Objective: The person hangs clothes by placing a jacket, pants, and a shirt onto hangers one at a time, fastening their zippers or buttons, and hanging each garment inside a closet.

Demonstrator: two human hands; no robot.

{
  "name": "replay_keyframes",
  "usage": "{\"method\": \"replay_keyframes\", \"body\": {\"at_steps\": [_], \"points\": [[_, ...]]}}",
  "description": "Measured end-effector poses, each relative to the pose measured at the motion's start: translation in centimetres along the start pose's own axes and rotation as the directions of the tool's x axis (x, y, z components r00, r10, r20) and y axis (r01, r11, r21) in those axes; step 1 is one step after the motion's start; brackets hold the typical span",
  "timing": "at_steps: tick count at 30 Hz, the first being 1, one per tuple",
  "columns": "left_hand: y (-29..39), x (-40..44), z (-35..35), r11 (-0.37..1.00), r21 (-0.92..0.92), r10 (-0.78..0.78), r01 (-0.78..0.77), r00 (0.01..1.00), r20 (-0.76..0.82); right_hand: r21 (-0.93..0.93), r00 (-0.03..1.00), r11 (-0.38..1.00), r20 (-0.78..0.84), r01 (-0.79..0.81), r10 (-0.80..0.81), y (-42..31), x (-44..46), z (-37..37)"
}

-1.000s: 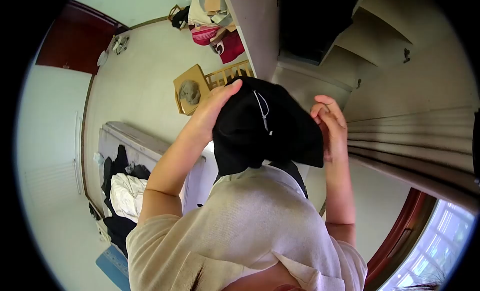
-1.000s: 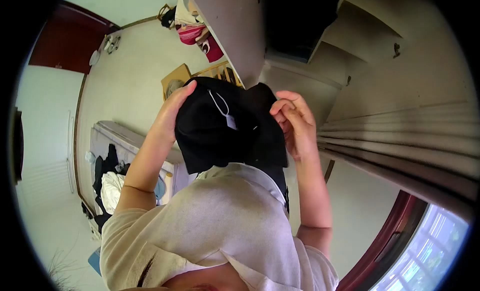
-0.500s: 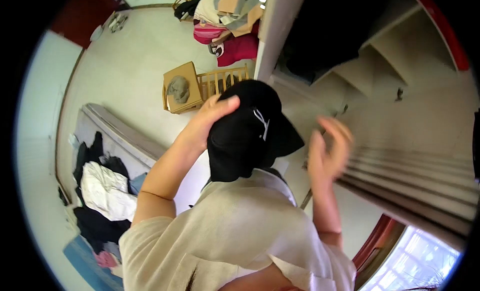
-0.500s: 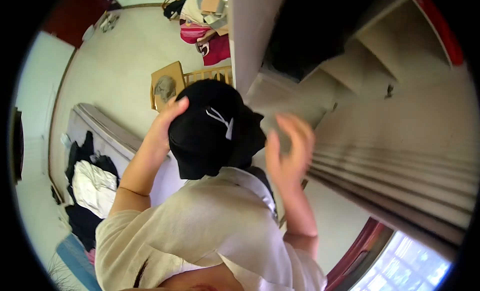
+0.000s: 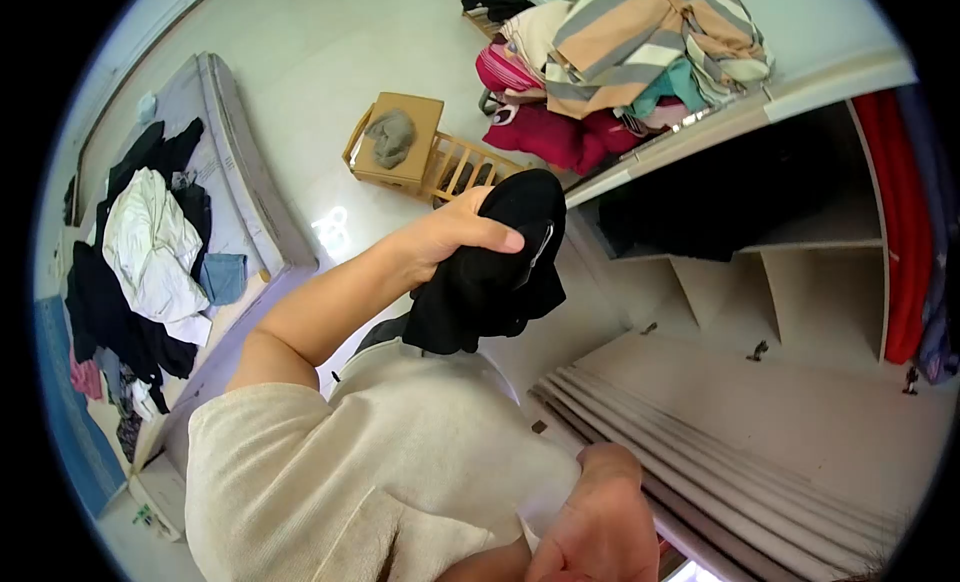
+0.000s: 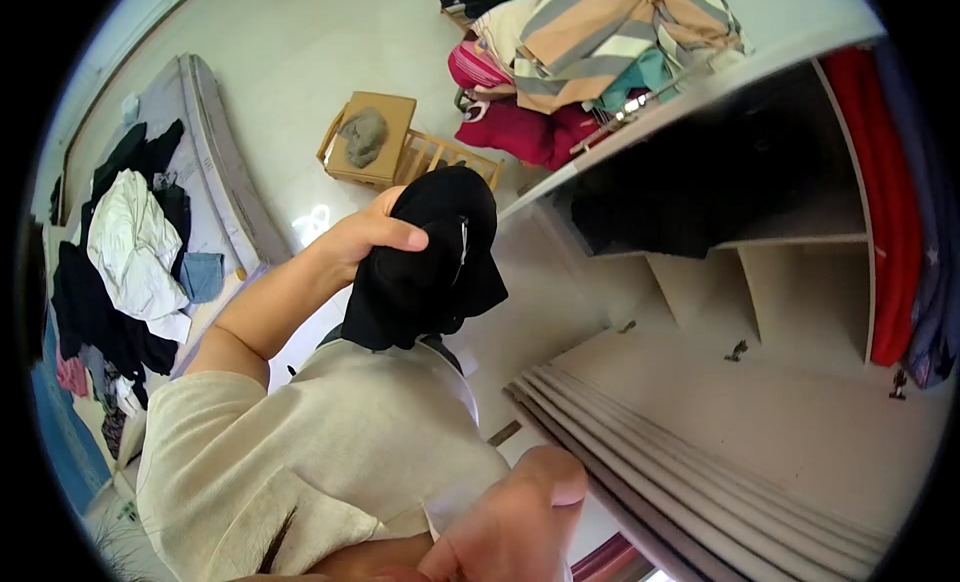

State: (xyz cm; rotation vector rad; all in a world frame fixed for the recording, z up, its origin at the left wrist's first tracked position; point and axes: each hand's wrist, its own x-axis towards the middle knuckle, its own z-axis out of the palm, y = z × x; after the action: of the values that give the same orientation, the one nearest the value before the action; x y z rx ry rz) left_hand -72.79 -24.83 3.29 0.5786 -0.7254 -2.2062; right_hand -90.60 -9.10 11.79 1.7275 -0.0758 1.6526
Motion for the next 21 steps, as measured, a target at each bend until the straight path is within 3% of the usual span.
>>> {"method": "replay_keyframes", "body": {"at_steps": [6, 11, 21], "points": [[0.5, -1.1, 0.1, 0.986, 0.137, 0.110, -0.093, 0.986, -0.126, 0.083, 1.000, 0.996, 0.002, -0.006, 0.005, 0.6, 0.2, 0.3], [-0.5, -1.2, -0.5, 0.983, 0.163, 0.104, -0.090, 0.992, -0.077, 0.086, 0.998, 0.996, 0.054, 0.007, -0.011, 2.8, 1.0, 0.3], [-3.9, 0.8, -0.8, 0.985, 0.145, -0.083, 0.093, 0.994, -0.076, 0.001, 0.997, 0.999, -0.056, 0.049, -0.049, 5.1, 1.1, 0.1]]}}
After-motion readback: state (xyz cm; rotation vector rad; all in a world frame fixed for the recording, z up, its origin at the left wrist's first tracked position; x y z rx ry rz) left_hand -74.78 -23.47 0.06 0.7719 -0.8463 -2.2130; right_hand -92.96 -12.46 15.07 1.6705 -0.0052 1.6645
